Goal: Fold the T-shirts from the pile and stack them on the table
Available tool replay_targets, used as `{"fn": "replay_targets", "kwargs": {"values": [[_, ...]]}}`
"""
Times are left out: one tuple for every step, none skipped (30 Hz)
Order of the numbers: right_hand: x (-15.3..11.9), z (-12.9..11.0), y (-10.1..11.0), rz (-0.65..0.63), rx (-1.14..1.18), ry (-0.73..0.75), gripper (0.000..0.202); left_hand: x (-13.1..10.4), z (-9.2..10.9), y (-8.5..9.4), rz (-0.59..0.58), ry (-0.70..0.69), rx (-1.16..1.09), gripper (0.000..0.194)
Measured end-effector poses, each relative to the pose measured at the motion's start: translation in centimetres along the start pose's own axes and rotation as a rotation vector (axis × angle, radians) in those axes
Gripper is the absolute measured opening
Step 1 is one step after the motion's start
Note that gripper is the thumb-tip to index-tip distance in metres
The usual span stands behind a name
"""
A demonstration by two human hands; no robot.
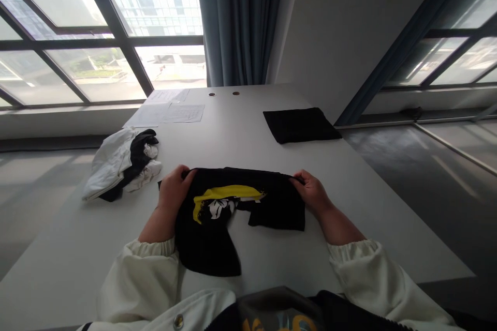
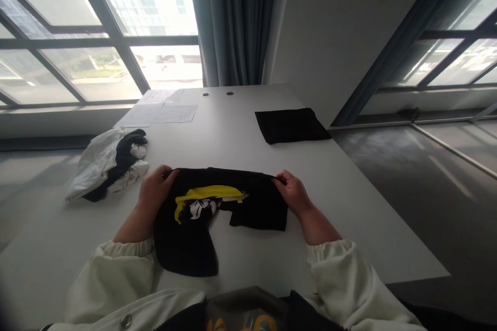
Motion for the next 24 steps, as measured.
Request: {"fn": "replay_targets", "kwargs": {"values": [[0.4, 0.2, 0.4, 0.003, -0.024, 0.011, 0.033, 0.1, -0.3, 0.2, -0.017, 0.021, 0.036, 0.031], [0.8, 0.4, 0.7, 0.008, -0.048, 0.02, 0.034, 0.2, -0.6, 0.4, -0.033, 0.034, 0.064, 0.032], [1.1, 0.5, 1.0, 0.017, -0.072, 0.028, 0.035, 0.3, -0.8, 0.4, -0.049, 0.041, 0.085, 0.033], [1.4, 0.7, 1.2, 0.03, -0.094, 0.037, 0.036, 0.4, -1.0, 0.4, -0.065, 0.04, 0.1, 0.033], [1.6, 0.8, 1.3, 0.047, -0.115, 0.047, 0.037, 0.4, -1.0, 0.3, -0.081, 0.037, 0.11, 0.034], [1.8, 0.9, 1.4, 0.068, -0.132, 0.057, 0.037, 0.4, -1.0, 0.1, -0.096, 0.033, 0.118, 0.034], [1.9, 1.0, 1.4, 0.086, -0.148, 0.069, 0.037, 0.4, -1.0, -0.1, -0.114, 0.029, 0.122, 0.034], [2.0, 1.1, 1.4, 0.105, -0.159, 0.08, 0.037, 0.3, -0.9, -0.4, -0.134, 0.022, 0.12, 0.035], [2.0, 1.2, 1.3, 0.122, -0.167, 0.088, 0.036, 0.3, -0.9, -0.7, -0.158, 0.011, 0.112, 0.035], [2.1, 1.3, 1.2, 0.138, -0.173, 0.093, 0.035, 0.2, -0.8, -1.0, -0.184, -0.003, 0.102, 0.035], [2.1, 1.4, 1.0, 0.15, -0.18, 0.095, 0.033, 0.2, -0.7, -1.3, -0.209, -0.02, 0.086, 0.035], [2.1, 1.5, 0.9, 0.161, -0.187, 0.098, 0.031, 0.2, -0.7, -1.5, -0.231, -0.04, 0.063, 0.036], [2.2, 1.5, 0.7, 0.17, -0.193, 0.105, 0.029, 0.1, -0.6, -1.7, -0.255, -0.067, 0.026, 0.036], [2.2, 1.6, 0.6, 0.182, -0.196, 0.116, 0.027, 0.0, -0.4, -1.9, -0.286, -0.102, -0.023, 0.037], [2.3, 1.6, 0.5, 0.196, -0.195, 0.131, 0.024, 0.0, -0.3, -2.1, -0.322, -0.143, -0.078, 0.037], [2.3, 1.6, 0.5, 0.214, -0.187, 0.148, 0.023, -0.1, -0.1, -2.2, -0.361, -0.185, -0.13, 0.038], [2.4, 1.6, 0.5, 0.233, -0.175, 0.164, 0.022, -0.2, 0.1, -2.3, -0.399, -0.226, -0.169, 0.038], [2.4, 1.5, 0.5, 0.249, -0.163, 0.18, 0.023, -0.3, 0.2, -2.4, -0.431, -0.259, -0.19, 0.039], [2.4, 1.4, 0.5, 0.262, -0.154, 0.195, 0.024, -0.4, 0.3, -2.5, -0.45, -0.281, -0.192, 0.039], [2.4, 1.3, 0.5, 0.268, -0.149, 0.212, 0.024, -0.4, 0.4, -2.6, -0.457, -0.293, -0.183, 0.04], [2.4, 1.1, 0.5, 0.267, -0.149, 0.232, 0.022, -0.5, 0.4, -2.7, -0.457, -0.298, -0.171, 0.041], [2.3, 0.9, 0.6, 0.262, -0.154, 0.253, 0.02, -0.5, 0.5, -2.9, -0.455, -0.298, -0.16, 0.042], [2.2, 0.6, 0.6, 0.254, -0.163, 0.274, 0.018, -0.5, 0.5, -3.0, -0.452, -0.291, -0.148, 0.044], [2.0, 0.3, 0.6, 0.244, -0.175, 0.295, 0.017, -0.5, 0.5, -3.2, -0.454, -0.278, -0.131, 0.044]]}}
Point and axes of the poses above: each hand's wrist, its own x-axis towards the middle knuckle, its own y-axis out of the back of the hand, z = x × y, the point moved 2 cm from there along x, towards the middle knuckle, and after that the axes turned 11 degrees about -y, right-handed, at the moved point
